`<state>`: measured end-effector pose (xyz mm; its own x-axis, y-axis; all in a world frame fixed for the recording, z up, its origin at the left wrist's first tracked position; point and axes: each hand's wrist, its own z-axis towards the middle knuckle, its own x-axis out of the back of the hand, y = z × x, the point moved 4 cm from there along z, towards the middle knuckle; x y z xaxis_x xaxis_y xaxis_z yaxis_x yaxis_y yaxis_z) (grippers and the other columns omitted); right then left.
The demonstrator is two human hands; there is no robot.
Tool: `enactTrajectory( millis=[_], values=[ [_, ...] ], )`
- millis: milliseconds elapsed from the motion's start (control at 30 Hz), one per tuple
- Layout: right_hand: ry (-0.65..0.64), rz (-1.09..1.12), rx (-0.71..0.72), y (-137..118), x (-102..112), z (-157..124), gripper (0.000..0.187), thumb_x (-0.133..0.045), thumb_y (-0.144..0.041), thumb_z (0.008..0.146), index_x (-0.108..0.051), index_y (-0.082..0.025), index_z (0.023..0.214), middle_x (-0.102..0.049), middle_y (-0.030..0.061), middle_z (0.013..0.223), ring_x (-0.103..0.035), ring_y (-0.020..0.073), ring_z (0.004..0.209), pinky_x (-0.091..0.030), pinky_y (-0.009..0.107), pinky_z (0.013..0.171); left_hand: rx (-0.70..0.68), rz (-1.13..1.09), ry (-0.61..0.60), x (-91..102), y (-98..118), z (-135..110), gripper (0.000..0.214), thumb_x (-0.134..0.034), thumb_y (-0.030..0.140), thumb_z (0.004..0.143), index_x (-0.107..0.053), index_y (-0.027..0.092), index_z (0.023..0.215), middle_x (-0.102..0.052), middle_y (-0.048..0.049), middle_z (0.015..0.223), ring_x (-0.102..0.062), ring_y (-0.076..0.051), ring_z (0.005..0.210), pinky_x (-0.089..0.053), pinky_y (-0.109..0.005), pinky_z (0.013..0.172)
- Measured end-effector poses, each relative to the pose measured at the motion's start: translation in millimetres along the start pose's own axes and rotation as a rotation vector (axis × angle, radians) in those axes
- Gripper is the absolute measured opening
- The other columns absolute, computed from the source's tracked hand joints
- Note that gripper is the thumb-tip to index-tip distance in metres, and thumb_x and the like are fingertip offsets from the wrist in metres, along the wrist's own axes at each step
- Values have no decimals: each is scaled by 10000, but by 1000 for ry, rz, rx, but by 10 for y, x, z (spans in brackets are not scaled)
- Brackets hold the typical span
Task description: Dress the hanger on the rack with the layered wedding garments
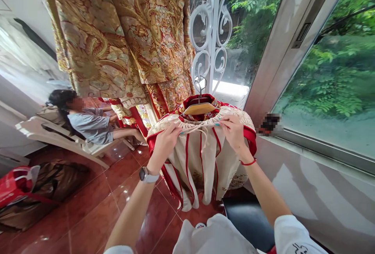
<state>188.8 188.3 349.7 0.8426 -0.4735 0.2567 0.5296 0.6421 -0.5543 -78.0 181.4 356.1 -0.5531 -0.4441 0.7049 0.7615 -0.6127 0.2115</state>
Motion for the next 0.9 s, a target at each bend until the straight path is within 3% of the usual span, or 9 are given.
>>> enactTrajectory(
  millis=[167, 233, 300, 400, 467, 567, 667, 767, 900],
  values=[
    [-84, 438, -315, -4, -170, -117, 312, -592, -515, 901, -653, -221, 817, -637, 49, 847, -587, 181, 759, -518, 336, 693, 200, -436, 56, -52, 50, -12, 207, -513, 341, 959, -630, 175, 918, -614, -86, 1054, -613, -157, 831, -511, -266, 696],
    [-210, 550, -397, -25, -260, -128, 398, -470, -590, 948, -596, -226, 847, -589, 21, 750, -545, 159, 652, -501, 306, 609, 273, -752, -62, -142, 82, 8, 279, -528, 439, 933, -582, 175, 858, -603, -63, 963, -572, -120, 667, -470, -245, 568],
    [-270, 453, -356, -32, -222, -92, 395, -472, -598, 945, -566, -229, 840, -547, 2, 693, -513, 159, 620, -494, 304, 603, 336, -943, -217, -206, 97, 10, 335, -508, 489, 919, -522, 186, 778, -524, 9, 727, -455, -88, 499, -377, -227, 474],
    [-222, 160, -198, -30, -16, -25, 303, -621, -517, 884, -592, -225, 813, -609, 42, 785, -560, 207, 783, -502, 355, 754, 359, -744, -250, -160, 95, 0, 288, -510, 407, 898, -476, 197, 705, -395, 56, 575, -386, -92, 485, -309, -221, 498],
    [-199, 27, -126, -34, 88, -35, 263, -618, -472, 896, -622, -220, 823, -652, 70, 864, -576, 234, 867, -486, 376, 811, 325, -421, -175, -70, 134, -13, 198, -511, 316, 886, -524, 188, 736, -499, 23, 644, -446, -109, 558, -319, -228, 546],
    [-236, 31, -128, -5, 132, -105, 286, -548, -469, 951, -646, -208, 888, -673, 58, 847, -587, 198, 755, -485, 329, 700, 257, -118, -182, -1, 234, -64, 142, -490, 247, 903, -619, 188, 904, -654, -27, 873, -549, -130, 645, -369, -241, 584],
    [-261, 8, -103, 27, 158, -122, 294, -541, -454, 967, -678, -204, 898, -693, 45, 808, -590, 185, 722, -484, 317, 677, 241, -27, -223, 18, 228, -118, 192, -488, 229, 918, -653, 203, 1012, -709, -46, 981, -645, -174, 790, -450, -256, 646],
    [-181, -233, 52, -45, 225, -115, 221, -576, -377, 956, -727, -220, 915, -730, 65, 875, -606, 222, 857, -490, 381, 828, 257, 56, -192, 39, 160, -171, 242, -479, 211, 922, -660, 209, 1083, -721, -67, 1062, -658, -233, 1008, -512, -288, 733],
    [-45, -204, 44, -60, 458, -441, 281, -600, -330, 930, -682, -244, 1185, -718, 91, 1130, -620, 241, 1007, -524, 406, 876, 209, -221, -113, -1, 181, -399, 389, -487, 232, 923, -559, 225, 1305, -596, -110, 1361, -641, -214, 1099, -569, -313, 826]
  ],
)
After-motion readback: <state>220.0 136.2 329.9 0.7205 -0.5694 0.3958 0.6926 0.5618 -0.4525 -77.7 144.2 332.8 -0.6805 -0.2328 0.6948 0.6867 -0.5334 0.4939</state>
